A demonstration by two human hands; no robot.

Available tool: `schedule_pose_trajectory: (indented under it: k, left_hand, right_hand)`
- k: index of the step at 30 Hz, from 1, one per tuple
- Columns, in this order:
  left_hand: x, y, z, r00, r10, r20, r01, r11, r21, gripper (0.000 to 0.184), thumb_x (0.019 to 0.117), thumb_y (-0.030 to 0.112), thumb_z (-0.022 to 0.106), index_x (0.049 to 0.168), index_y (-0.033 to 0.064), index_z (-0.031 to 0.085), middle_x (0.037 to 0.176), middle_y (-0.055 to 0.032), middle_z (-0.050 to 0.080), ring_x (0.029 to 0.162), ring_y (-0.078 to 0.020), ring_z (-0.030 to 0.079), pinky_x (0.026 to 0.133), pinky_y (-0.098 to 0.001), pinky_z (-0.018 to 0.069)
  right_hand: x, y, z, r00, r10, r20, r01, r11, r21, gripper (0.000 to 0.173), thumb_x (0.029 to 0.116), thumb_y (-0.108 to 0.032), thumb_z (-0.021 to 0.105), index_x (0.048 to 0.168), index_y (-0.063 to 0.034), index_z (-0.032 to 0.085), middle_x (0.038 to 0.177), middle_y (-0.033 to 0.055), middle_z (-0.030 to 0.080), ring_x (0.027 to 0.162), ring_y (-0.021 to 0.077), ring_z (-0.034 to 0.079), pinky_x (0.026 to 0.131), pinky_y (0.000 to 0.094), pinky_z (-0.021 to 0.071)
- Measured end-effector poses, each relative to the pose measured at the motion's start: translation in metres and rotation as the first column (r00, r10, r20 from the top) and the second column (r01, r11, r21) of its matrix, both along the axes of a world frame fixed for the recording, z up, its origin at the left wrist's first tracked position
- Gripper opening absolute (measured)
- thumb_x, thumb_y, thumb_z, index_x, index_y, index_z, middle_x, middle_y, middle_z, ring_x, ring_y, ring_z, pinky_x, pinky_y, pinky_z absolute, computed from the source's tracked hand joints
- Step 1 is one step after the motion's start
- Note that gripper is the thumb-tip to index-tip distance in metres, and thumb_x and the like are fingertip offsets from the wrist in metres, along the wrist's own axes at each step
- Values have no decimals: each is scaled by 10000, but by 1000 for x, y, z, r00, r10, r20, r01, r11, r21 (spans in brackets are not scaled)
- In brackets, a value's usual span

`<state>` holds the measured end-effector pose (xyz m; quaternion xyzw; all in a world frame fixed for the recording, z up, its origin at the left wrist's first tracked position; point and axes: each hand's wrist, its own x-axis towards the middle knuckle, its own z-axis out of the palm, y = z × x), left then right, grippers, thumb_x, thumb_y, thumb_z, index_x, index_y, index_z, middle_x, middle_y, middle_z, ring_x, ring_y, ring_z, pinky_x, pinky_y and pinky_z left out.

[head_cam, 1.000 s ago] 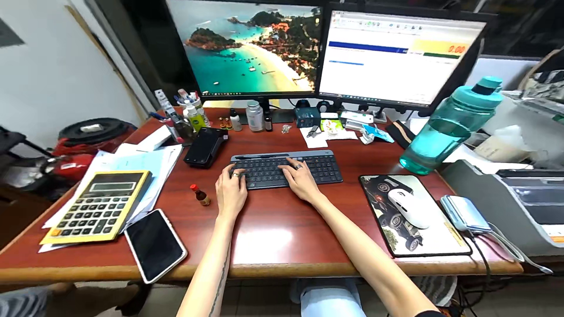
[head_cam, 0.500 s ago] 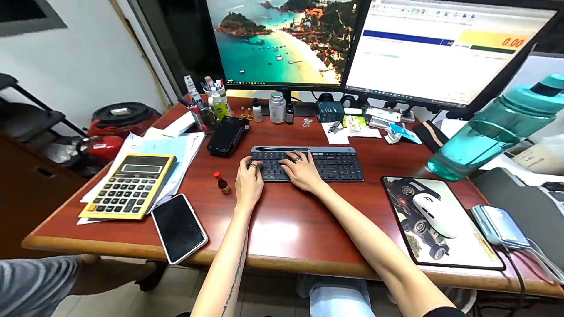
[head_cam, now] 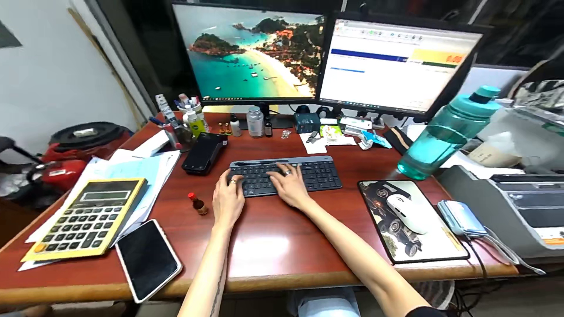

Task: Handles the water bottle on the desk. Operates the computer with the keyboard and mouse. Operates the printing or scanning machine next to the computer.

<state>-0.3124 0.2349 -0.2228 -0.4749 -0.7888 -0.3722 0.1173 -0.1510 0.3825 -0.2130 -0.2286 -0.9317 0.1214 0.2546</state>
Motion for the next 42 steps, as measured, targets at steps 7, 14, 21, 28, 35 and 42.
schedule_pose_trajectory:
  k: [7,14,21,28,35,42]
  left_hand:
    - [-2,10,-6,985,-135,-104,127,989,-79,352,1060,246,464,1256,108,723,1530,-252,479,1397,-482,469,1153,-683,294]
    - [-4,11,-9,985,-132,-111,124,989,-82,396,1069,315,430,1271,145,724,1557,-221,464,1443,-467,420,1159,-723,234]
    - [-3,11,-5,989,-136,-58,131,987,-88,405,1069,322,425,1287,147,719,1577,-219,436,1472,-456,378,1170,-719,203]
    - [-1,10,0,997,-70,9,71,997,-22,333,1042,193,478,1264,141,721,1574,-202,433,1456,-432,399,1155,-721,227]
    - [0,12,-1,996,-88,-1,88,995,-41,368,1012,168,452,1259,143,723,1584,-180,432,1492,-410,355,1162,-748,163]
    - [3,12,-2,996,-81,-24,80,996,-35,387,1008,187,444,1286,161,712,1578,-169,444,1488,-402,368,1162,-753,144]
  right_hand:
    - [-3,3,-5,999,7,-37,-8,999,-36,436,1099,-331,369,1294,-158,718,1519,123,540,1479,356,401,1226,652,162]
    - [-1,3,-6,999,19,-40,-20,999,-34,424,1093,-312,378,1291,-168,724,1515,118,546,1473,356,410,1225,651,169]
    - [0,5,-4,997,38,-61,-42,997,-67,417,1094,-295,385,1289,-152,724,1510,135,547,1472,366,410,1232,645,158]
    - [-2,1,-5,988,-3,-152,5,1000,13,374,1075,-258,431,1216,-125,751,1469,153,577,1426,405,458,1199,683,210]
    - [-3,2,-8,992,-14,-127,20,999,43,388,1074,-275,419,1232,-148,750,1477,147,574,1432,411,449,1195,696,196]
    - [-2,-2,-7,993,-33,-117,42,996,73,383,1076,-275,419,1232,-153,747,1486,140,566,1444,424,426,1194,710,175]
